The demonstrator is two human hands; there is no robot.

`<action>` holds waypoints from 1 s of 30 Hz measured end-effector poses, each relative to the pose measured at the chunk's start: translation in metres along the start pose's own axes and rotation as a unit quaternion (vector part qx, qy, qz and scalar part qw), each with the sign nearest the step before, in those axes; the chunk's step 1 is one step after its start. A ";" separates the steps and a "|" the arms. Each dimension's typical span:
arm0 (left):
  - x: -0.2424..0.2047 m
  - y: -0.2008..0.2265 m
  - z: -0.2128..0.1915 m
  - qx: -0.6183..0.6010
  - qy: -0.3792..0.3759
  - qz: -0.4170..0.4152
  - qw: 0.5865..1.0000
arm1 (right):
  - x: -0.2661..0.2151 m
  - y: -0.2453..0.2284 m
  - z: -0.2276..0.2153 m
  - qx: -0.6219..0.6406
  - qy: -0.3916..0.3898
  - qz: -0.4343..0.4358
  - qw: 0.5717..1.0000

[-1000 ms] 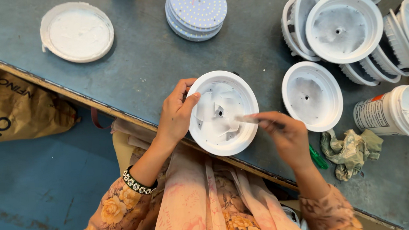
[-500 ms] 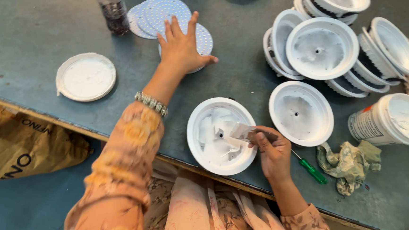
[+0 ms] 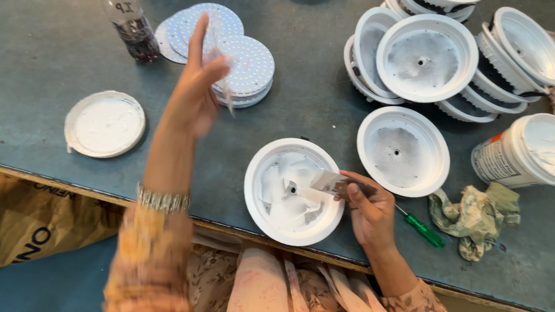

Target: The person scoops white paste from a container using a small spatula and applies it to the interior of white circular plastic housings. The person repeatedly picks up a housing, applies the paste, and places it back on the table.

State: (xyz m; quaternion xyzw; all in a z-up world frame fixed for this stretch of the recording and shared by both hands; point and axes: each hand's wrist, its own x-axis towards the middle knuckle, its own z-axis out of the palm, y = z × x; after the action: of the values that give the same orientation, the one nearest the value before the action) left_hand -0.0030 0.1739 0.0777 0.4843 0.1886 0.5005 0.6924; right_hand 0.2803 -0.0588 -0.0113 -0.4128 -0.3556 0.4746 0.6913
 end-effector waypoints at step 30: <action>-0.138 -0.043 0.125 -0.161 0.165 0.068 0.971 | -0.042 -0.091 0.120 -0.419 -0.209 -0.269 0.841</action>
State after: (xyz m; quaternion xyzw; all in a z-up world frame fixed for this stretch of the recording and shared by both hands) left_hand 0.0538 -0.0083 0.0674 0.2890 0.1835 0.6430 0.6851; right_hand 0.1945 -0.0896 0.1160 -0.4425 -0.7537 0.1500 0.4622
